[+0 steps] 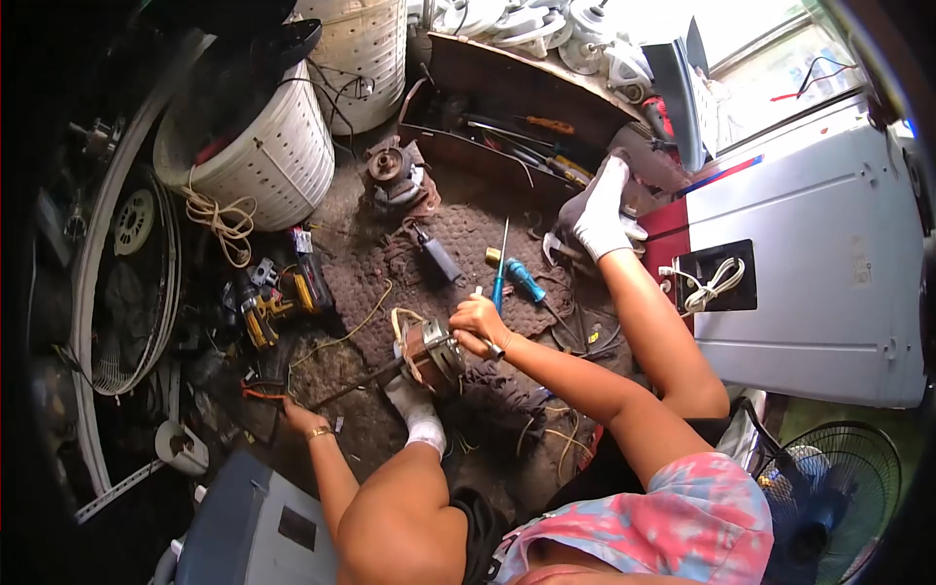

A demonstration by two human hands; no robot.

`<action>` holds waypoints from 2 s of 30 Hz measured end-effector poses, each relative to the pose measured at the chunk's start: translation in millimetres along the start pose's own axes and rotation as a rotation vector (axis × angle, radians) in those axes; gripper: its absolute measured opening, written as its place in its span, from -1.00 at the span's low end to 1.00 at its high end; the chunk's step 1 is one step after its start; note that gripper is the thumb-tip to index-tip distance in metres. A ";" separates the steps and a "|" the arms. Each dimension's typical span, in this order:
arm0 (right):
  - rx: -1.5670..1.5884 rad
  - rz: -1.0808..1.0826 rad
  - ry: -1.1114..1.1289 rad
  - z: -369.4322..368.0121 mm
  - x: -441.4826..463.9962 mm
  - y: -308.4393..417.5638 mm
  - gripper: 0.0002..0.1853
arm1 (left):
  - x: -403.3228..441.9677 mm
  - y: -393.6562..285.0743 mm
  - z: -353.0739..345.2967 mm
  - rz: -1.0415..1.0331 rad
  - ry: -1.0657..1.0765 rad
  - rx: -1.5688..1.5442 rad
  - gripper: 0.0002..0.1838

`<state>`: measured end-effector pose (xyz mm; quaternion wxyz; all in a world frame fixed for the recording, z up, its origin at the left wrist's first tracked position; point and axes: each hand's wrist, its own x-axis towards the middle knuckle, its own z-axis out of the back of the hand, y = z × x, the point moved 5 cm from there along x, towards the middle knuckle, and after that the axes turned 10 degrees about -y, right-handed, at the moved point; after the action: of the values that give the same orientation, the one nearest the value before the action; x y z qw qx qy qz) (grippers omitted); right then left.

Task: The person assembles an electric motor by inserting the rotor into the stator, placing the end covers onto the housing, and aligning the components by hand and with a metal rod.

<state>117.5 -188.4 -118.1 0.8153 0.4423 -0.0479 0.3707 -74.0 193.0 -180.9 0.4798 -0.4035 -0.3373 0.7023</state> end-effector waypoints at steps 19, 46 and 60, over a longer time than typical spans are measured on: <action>0.122 -0.050 -0.174 3.3 -7.9 -0.6 -0.84 | 49.9 32.7 -39.4 0.159 0.386 -0.131 -0.59; 0.122 -0.236 -0.289 2.5 -14.4 -8.2 -0.81 | 49.0 22.7 -44.0 0.113 0.252 -0.380 -0.71; 0.098 -0.299 -0.218 2.3 -24.1 -7.1 -0.74 | 39.7 -10.0 -29.3 -0.092 0.426 0.067 -0.71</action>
<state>105.3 -206.1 -131.4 0.8287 0.5213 -0.0516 0.1970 -52.4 236.2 -195.0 0.5849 -0.5109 -0.2227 0.5893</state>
